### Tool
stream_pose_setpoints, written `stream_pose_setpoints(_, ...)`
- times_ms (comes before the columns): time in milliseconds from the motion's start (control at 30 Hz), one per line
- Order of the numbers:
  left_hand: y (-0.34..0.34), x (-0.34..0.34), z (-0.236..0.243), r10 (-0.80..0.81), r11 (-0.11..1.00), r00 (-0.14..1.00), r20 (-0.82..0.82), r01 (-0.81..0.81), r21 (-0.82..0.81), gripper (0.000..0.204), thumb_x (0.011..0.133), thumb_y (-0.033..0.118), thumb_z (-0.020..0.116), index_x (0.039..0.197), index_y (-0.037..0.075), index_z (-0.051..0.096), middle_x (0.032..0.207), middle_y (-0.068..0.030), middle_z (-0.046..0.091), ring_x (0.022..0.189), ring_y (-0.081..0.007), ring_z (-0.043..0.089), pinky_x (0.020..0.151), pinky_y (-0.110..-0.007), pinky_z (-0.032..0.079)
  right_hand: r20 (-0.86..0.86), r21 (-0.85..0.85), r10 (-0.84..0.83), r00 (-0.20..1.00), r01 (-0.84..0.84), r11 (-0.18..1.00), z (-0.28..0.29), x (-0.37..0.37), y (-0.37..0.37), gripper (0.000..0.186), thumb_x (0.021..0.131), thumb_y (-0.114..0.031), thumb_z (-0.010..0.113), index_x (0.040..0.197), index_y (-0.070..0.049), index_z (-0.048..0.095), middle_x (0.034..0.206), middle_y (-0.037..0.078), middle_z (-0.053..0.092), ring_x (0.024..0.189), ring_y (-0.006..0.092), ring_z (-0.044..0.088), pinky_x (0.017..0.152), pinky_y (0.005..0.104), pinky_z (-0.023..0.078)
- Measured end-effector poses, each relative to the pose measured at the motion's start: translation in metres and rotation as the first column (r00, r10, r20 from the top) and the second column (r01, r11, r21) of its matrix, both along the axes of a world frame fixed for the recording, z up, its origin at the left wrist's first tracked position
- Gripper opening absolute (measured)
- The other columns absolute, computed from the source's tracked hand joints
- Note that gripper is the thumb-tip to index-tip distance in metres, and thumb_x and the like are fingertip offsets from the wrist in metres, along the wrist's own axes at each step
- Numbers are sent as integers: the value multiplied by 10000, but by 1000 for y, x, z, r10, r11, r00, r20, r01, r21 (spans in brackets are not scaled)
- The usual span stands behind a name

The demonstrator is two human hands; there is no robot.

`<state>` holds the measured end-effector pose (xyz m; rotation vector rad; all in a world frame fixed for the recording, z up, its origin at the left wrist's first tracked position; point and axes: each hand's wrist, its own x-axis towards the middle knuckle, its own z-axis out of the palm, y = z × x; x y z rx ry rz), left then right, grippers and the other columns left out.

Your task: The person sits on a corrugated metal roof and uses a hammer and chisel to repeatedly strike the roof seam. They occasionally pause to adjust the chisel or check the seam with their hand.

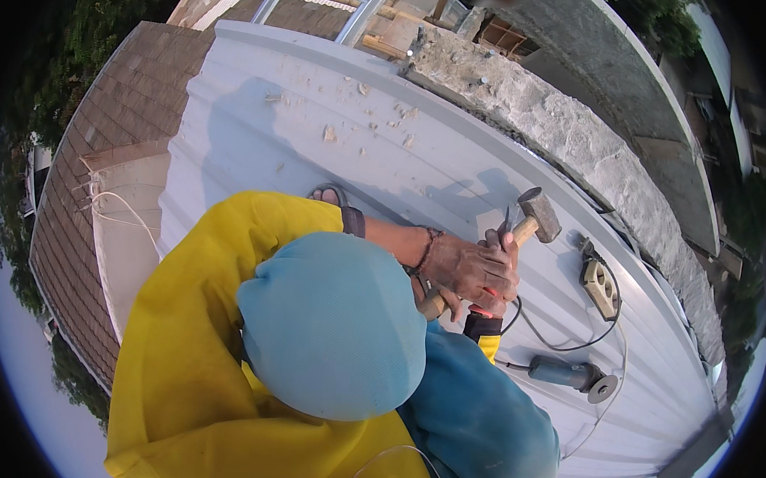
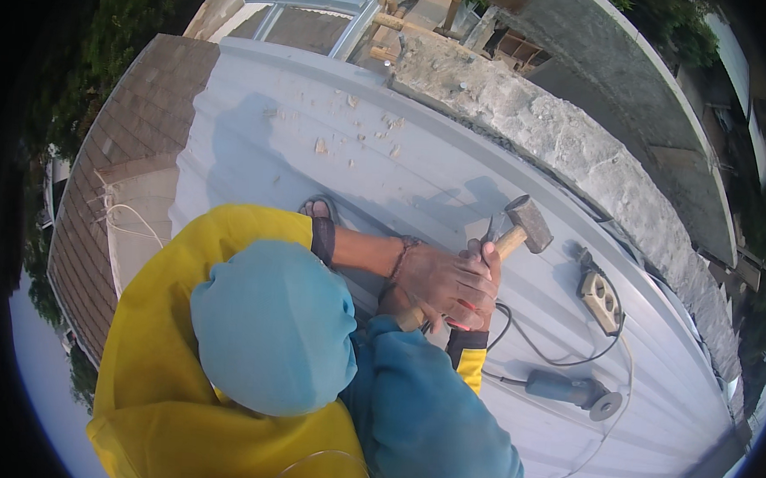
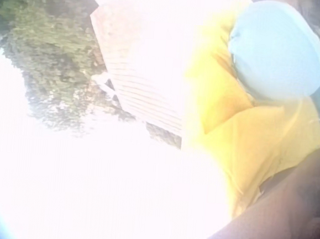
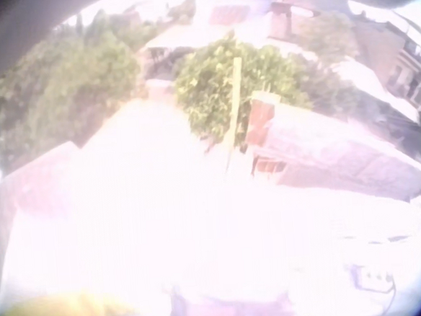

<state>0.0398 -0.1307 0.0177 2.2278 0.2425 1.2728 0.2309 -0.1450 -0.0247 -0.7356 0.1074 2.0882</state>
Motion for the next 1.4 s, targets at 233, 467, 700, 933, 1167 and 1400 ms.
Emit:
stream_pose_setpoints(233, 19, -85, -95, 246, 810, 565, -787, -566, -153, 784, 928, 465, 661, 1586, 243, 297, 1681, -57, 192, 1555, -291, 147, 1264, -554, 103, -35, 119, 9, 999, -5, 993, -17, 28, 4, 219, 1024, -249, 547, 1155, -73, 553, 742, 9, 554, 454, 107, 407, 440, 288, 420)
stream_pose_setpoints(467, -18, -233, -170, 421, 510, 237, -876, -860, 12, 755, 976, 464, 561, 1621, 283, 213, 1697, -71, 134, 1565, -307, 102, 1247, -591, 64, 48, 66, 85, 995, -88, 994, -14, 43, -9, 213, 1033, -240, 540, 1162, -71, 556, 748, 24, 550, 461, 113, 401, 435, 287, 420)
stream_pose_setpoints(700, -33, -302, -148, 386, -58, -185, -904, -983, 177, 680, 1005, 402, 542, 1575, 120, 302, 1639, -178, 255, 1528, -397, 177, 1222, -620, 100, 224, -55, 42, 974, -30, 998, -5, 39, -12, 183, 1035, -239, 539, 1128, -82, 546, 744, 24, 546, 461, 122, 395, 420, 295, 423)
stream_pose_setpoints(933, -68, -75, -97, 43, 703, 704, -709, -526, -480, 682, 997, 475, 530, 1583, 199, 317, 1679, -105, 183, 1551, -331, 156, 1242, -596, 117, 309, -40, 124, 943, -118, 992, 1, 30, -7, 129, 990, -248, 613, 985, -138, 546, 684, -28, 519, 497, 78, 424, 404, 251, 376)
stream_pose_setpoints(1167, -94, -241, -138, 129, 294, 90, -988, -955, -49, 791, 975, 600, 484, 1613, 196, 246, 1687, -132, 147, 1545, -356, 157, 1235, -597, 111, 395, -55, 118, 911, -104, 993, 11, 22, -6, 130, 990, -241, 606, 971, -135, 533, 696, -38, 508, 508, 74, 398, 421, 240, 367)
stream_pose_setpoints(1400, -67, -297, -137, 173, 50, -162, -971, -984, 173, 844, 988, 615, 441, 1585, 45, 264, 1625, -304, 202, 1520, -452, 177, 1233, -574, 102, 359, -1, 129, 924, -138, 990, 13, 18, -4, 124, 989, -234, 608, 982, -136, 532, 713, -43, 495, 512, 74, 396, 417, 239, 359)
